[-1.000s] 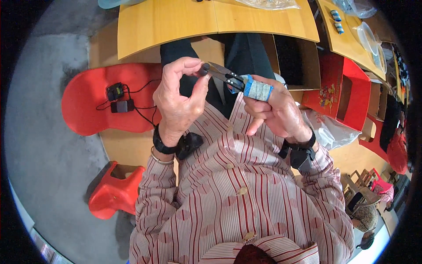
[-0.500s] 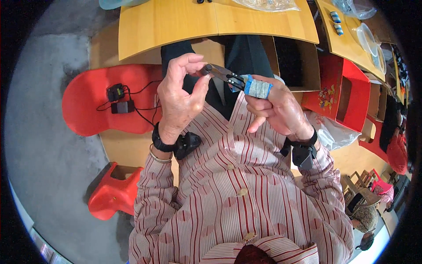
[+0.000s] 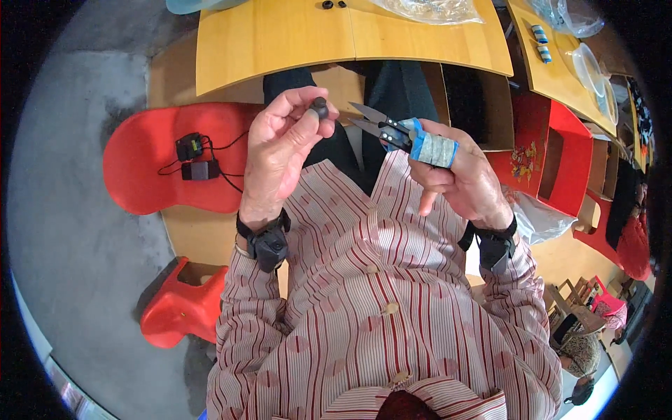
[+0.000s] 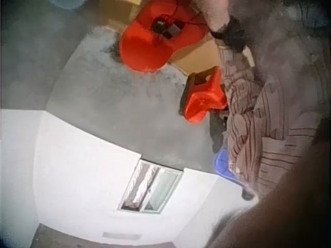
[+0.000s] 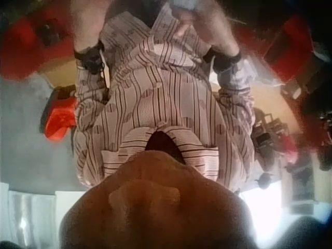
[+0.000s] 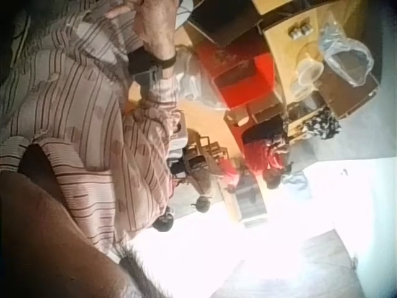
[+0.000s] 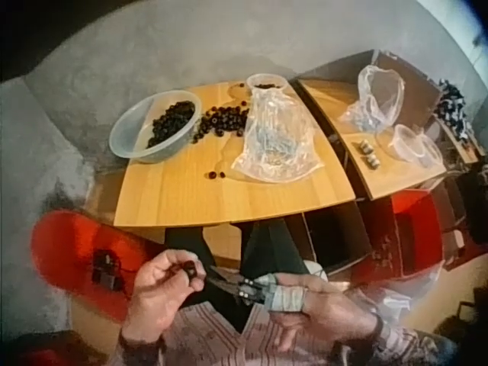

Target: The person trims black rubber pieces using small shears, takes metal pins from a plastic bag, and inserts the metal pins into the rubber pieces by hand.

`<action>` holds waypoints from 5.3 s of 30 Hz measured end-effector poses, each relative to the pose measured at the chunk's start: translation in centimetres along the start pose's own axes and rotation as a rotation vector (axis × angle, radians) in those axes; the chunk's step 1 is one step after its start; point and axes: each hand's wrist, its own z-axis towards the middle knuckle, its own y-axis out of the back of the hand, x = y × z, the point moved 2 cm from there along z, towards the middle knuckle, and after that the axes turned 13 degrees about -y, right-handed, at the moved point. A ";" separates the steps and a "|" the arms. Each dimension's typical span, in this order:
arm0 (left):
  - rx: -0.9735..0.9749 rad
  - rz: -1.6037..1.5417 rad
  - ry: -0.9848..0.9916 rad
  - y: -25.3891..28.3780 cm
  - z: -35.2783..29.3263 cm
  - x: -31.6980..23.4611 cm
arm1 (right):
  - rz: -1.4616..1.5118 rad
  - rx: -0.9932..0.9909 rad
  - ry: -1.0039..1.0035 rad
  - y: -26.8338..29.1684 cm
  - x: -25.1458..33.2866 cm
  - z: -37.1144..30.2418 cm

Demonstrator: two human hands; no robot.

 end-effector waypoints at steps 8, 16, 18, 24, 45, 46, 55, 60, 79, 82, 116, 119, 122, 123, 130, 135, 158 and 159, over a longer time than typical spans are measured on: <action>-0.060 -0.382 0.062 0.0 0.2 0.5 | 0.014 0.037 0.022 -0.6 0.3 0.4; -0.057 -0.522 0.111 0.3 0.2 0.9 | -0.019 -0.007 0.014 -1.1 0.6 0.8; -0.064 -0.524 0.116 0.3 0.1 0.9 | -0.026 -0.010 0.002 -1.1 0.6 0.9; -0.070 -0.512 0.142 0.2 0.1 0.9 | -0.018 0.026 0.002 -0.8 0.4 0.8; 0.004 -0.432 0.185 0.7 0.3 1.3 | -0.033 0.053 -0.003 -0.9 0.4 0.9; 0.020 -0.423 0.164 0.6 0.2 1.3 | -0.052 0.030 0.015 -1.1 0.2 0.9; -0.051 -0.302 0.108 -1.1 0.3 1.2 | -0.013 0.014 0.032 -0.9 -0.6 1.0; -0.018 -0.294 0.017 -0.6 0.5 1.4 | 0.083 0.045 0.029 -1.0 -0.6 1.0; 0.145 -0.380 0.174 0.1 0.7 0.8 | -0.107 0.174 0.014 0.9 -0.2 2.3; 0.169 -0.393 0.201 0.5 0.6 1.0 | -0.077 0.169 0.000 1.2 -0.5 2.5; -0.043 0.161 -0.131 -1.1 0.0 0.0 | -0.064 0.029 0.127 -0.5 -0.9 1.0; -0.042 0.159 -0.135 -1.4 0.1 0.1 | -0.067 0.011 0.115 -0.8 -0.7 1.0; -0.062 0.142 -0.134 -1.7 0.2 0.2 | -0.057 0.003 0.110 -0.8 -0.6 1.1; -0.062 0.142 -0.133 -1.8 0.2 0.2 | -0.063 0.003 0.100 -0.9 -0.6 1.2; -0.093 0.254 -0.263 -2.4 0.0 0.6 | 0.058 -0.062 0.111 -1.8 -1.4 1.3; -0.090 0.436 -0.402 -2.5 -0.2 1.3 | 0.148 0.007 0.093 -2.0 -2.1 1.6; -0.082 0.340 -0.401 -2.2 -0.7 0.5 | -0.238 0.037 0.320 -3.9 0.3 1.7; -0.082 0.341 -0.402 -2.1 -0.7 0.5 | -0.285 0.040 0.329 -3.7 0.1 2.1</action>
